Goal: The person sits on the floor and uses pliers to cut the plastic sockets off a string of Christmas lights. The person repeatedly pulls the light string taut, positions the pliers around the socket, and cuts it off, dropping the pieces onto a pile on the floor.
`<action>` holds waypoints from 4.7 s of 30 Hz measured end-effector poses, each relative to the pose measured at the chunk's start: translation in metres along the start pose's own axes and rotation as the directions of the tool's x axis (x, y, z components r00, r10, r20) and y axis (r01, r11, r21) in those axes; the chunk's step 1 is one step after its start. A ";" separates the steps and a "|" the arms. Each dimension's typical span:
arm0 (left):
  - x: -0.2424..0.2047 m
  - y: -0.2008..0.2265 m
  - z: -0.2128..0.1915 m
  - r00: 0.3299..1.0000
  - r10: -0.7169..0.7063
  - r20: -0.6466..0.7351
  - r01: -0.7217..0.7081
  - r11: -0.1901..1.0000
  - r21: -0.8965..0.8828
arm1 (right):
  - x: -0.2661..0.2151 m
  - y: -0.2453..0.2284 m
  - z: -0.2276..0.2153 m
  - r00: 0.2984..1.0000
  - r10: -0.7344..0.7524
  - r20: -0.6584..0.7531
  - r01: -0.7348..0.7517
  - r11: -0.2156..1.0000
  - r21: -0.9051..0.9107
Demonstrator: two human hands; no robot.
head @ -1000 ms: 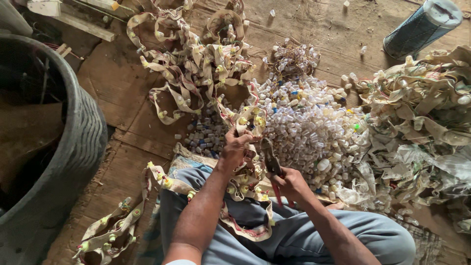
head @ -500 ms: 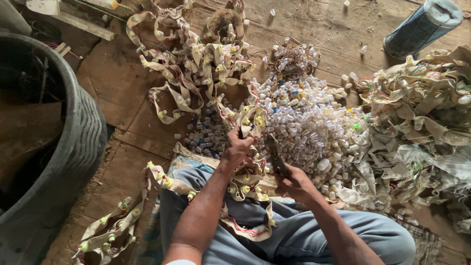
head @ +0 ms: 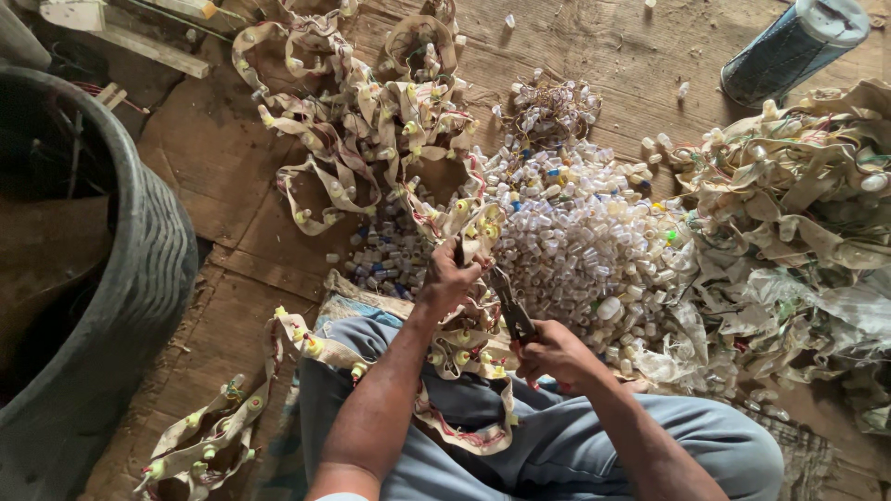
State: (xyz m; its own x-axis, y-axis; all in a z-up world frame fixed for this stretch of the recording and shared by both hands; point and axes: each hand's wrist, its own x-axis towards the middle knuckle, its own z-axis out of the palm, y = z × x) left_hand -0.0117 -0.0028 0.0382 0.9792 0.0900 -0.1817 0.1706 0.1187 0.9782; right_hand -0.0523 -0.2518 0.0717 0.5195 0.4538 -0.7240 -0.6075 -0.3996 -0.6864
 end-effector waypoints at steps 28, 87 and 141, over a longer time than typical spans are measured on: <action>0.001 -0.006 0.002 0.998 0.029 0.057 -0.026 0.998 -0.058 | 0.001 -0.023 0.027 0.949 -0.079 -0.306 -0.039 0.932 -0.361; -0.022 -0.039 0.022 0.998 -0.024 0.053 0.044 0.907 -0.419 | 0.074 -0.025 0.023 0.613 -0.739 -0.278 0.770 0.638 0.003; 0.002 -0.040 0.000 0.974 -0.089 -0.207 -0.043 0.829 -0.557 | 0.014 -0.008 -0.004 0.697 -0.486 -0.527 -0.328 0.438 -0.837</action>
State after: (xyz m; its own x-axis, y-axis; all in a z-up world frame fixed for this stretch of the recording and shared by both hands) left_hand -0.0163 -0.0068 -0.0009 0.9161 0.2823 -0.2846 0.0381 0.6455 0.7628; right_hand -0.0379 -0.2462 0.0667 0.9742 0.0907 -0.2066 0.0668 -0.9905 -0.1201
